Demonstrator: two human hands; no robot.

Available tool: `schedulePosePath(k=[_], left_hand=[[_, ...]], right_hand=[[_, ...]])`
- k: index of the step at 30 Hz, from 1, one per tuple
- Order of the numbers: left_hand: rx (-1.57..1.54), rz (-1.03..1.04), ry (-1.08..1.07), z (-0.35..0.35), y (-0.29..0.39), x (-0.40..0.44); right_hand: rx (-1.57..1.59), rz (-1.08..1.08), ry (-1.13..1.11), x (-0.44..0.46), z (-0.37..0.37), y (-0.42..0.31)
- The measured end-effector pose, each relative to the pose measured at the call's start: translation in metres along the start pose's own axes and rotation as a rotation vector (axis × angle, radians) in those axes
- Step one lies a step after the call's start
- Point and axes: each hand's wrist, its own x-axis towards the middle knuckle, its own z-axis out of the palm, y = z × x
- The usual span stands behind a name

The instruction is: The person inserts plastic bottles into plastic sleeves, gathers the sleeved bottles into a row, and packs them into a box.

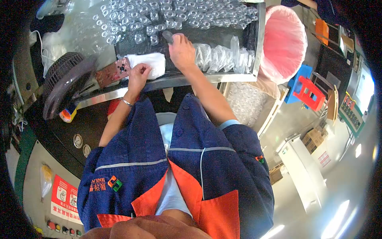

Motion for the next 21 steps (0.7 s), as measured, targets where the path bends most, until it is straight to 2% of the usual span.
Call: schedulePosePath(k=[2,5,6,9,12,16,19,21], left_hand=[[-0.159,-0.059,-0.029,-0.002,-0.002,0.0],[-0.357,-0.117,-0.1,-0.005,-0.01,0.001],[-0.383,-0.133,-0.123,-0.005,-0.016,0.0],[-0.397,-0.176,-0.165,-0.012,-0.005,-0.003],[-0.435,-0.136,-0.188,-0.013,-0.002,-0.005],[-0.514,-0.123,-0.143,-0.011,-0.016,-0.007],[-0.553,-0.125,-0.087,-0.01,-0.014,-0.008],[-0.424,-0.004,-0.133,-0.001,-0.002,-0.012]], right_hand=[[0.004,0.034,-0.053,-0.006,-0.013,0.0],[0.259,0.104,-0.154,-0.03,-0.019,0.002],[0.468,0.165,-0.196,-0.038,-0.022,-0.003],[1.319,0.68,-0.58,-0.051,-0.025,-0.02],[1.589,1.042,-0.839,-0.056,-0.016,-0.033],[1.86,0.989,-0.898,-0.064,0.007,-0.025],[1.639,0.933,-0.84,-0.068,0.005,-0.019],[1.5,0.917,-0.703,-0.072,0.005,-0.023]])
